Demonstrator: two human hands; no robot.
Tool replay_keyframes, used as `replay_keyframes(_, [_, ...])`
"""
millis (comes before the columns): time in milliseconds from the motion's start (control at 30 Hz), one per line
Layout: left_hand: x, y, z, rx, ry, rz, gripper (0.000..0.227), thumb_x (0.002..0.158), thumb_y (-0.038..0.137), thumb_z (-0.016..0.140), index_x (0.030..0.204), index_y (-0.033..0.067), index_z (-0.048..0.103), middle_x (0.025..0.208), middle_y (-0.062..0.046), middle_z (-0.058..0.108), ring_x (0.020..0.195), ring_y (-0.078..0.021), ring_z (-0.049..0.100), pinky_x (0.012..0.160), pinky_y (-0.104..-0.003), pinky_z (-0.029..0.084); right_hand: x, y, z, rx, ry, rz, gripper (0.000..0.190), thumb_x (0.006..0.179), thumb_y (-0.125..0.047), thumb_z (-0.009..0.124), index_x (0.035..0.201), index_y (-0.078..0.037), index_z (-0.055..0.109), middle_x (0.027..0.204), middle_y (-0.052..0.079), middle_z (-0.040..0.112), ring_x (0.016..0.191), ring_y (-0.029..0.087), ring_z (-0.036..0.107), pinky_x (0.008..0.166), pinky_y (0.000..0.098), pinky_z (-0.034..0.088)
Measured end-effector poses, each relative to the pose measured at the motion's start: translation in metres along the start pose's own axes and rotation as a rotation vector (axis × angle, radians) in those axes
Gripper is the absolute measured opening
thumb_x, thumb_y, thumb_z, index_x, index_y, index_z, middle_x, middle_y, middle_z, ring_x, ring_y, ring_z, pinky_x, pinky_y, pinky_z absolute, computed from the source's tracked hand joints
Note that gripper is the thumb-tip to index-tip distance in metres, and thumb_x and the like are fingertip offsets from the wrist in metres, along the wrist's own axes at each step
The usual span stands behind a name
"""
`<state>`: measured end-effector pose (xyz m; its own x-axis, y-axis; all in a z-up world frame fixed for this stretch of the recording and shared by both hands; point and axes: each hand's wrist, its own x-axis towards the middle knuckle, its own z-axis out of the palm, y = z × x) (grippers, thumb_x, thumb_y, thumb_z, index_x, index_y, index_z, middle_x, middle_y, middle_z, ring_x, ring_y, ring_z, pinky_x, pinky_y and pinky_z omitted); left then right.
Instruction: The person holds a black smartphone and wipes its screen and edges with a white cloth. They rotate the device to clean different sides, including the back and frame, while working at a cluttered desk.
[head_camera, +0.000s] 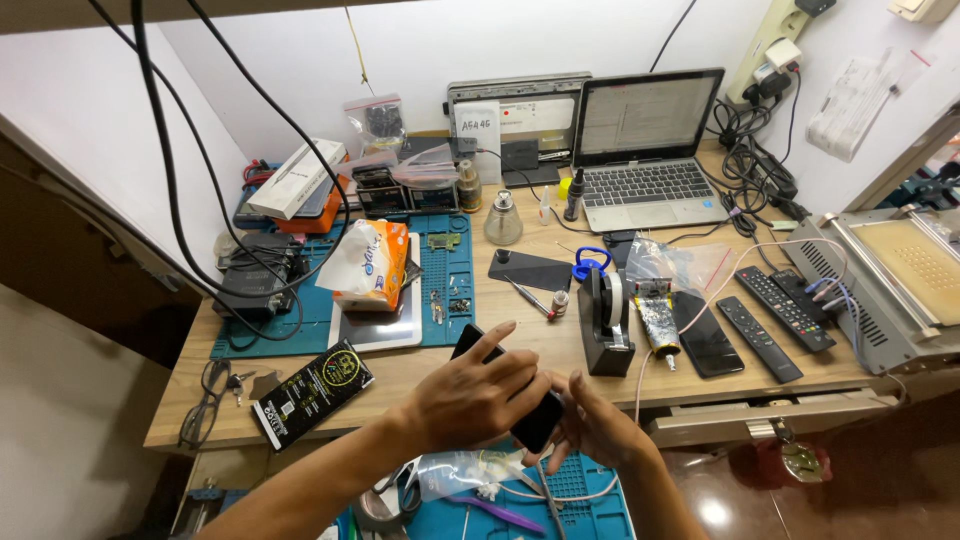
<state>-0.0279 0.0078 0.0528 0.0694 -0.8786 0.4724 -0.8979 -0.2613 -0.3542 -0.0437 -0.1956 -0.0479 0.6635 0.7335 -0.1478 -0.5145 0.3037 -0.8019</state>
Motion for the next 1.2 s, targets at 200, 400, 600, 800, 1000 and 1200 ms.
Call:
replay_keyframes(200, [0.001, 0.006, -0.007, 0.032, -0.06, 0.077, 0.012, 0.09, 0.006, 0.044, 0.092, 0.0024, 0.055, 0.076, -0.008, 0.051, 0.086, -0.0208, 0.049, 0.1, -0.047, 0.038, 0.002, 0.026, -0.01, 0.136, -0.096, 0.018, 0.071, 0.076, -0.045, 0.056, 0.124, 0.002, 0.034, 0.102, 0.032, 0.056, 0.086, 0.046, 0.063, 0.063, 0.043, 0.058])
replay_keyframes(400, [-0.003, 0.006, -0.009, 0.106, -0.057, 0.114, 0.017, 0.092, 0.006, 0.042, 0.084, 0.0032, 0.057, 0.071, -0.007, 0.052, 0.084, -0.02, 0.05, 0.1, -0.048, 0.04, 0.007, 0.045, -0.003, 0.451, -0.166, -0.031, 0.059, 0.085, -0.028, 0.05, 0.131, 0.001, 0.027, 0.113, 0.039, 0.047, 0.097, 0.055, 0.054, 0.079, 0.0504, 0.053])
replay_keyframes(600, [-0.009, 0.003, -0.01, -0.07, -0.201, -0.09, 0.043, 0.086, 0.021, 0.051, 0.128, 0.012, 0.046, 0.131, -0.025, 0.043, 0.128, -0.0319, 0.037, 0.106, -0.059, 0.019, 0.012, 0.056, -0.002, 0.614, -0.005, -0.006, 0.067, 0.076, -0.034, 0.057, 0.129, 0.003, 0.037, 0.116, 0.035, 0.047, 0.092, 0.05, 0.055, 0.077, 0.0469, 0.053])
replay_keyframes(800, [-0.048, -0.003, 0.021, -1.119, 0.74, -1.087, 0.076, 0.075, 0.039, 0.062, 0.135, 0.0135, 0.024, 0.141, -0.017, 0.032, 0.128, -0.0309, 0.035, 0.101, -0.048, 0.036, 0.016, 0.043, -0.006, 0.831, -0.227, -0.235, 0.075, 0.084, -0.042, 0.053, 0.138, 0.001, 0.022, 0.118, 0.036, 0.042, 0.101, 0.043, 0.055, 0.087, 0.0424, 0.052])
replay_keyframes(1000, [-0.047, 0.041, 0.12, -2.392, 1.101, -0.891, 0.066, 0.076, 0.048, 0.062, 0.12, 0.0026, 0.046, 0.102, -0.012, 0.059, 0.083, -0.0212, 0.06, 0.067, -0.031, 0.054, 0.034, 0.044, 0.01, 1.069, -0.247, -0.26, 0.076, 0.082, -0.048, 0.059, 0.132, 0.003, 0.033, 0.121, 0.03, 0.048, 0.107, 0.038, 0.055, 0.091, 0.0405, 0.051])
replay_keyframes(1200, [-0.018, 0.04, 0.111, -2.48, 1.007, -0.351, 0.079, 0.088, 0.05, 0.046, 0.14, -0.0029, 0.019, 0.146, -0.023, 0.021, 0.136, -0.0315, 0.025, 0.113, -0.042, 0.022, 0.039, 0.044, 0.027, 1.06, -0.218, -0.311, 0.072, 0.085, -0.045, 0.054, 0.135, 0.001, 0.03, 0.123, 0.031, 0.045, 0.111, 0.039, 0.051, 0.091, 0.0421, 0.05])
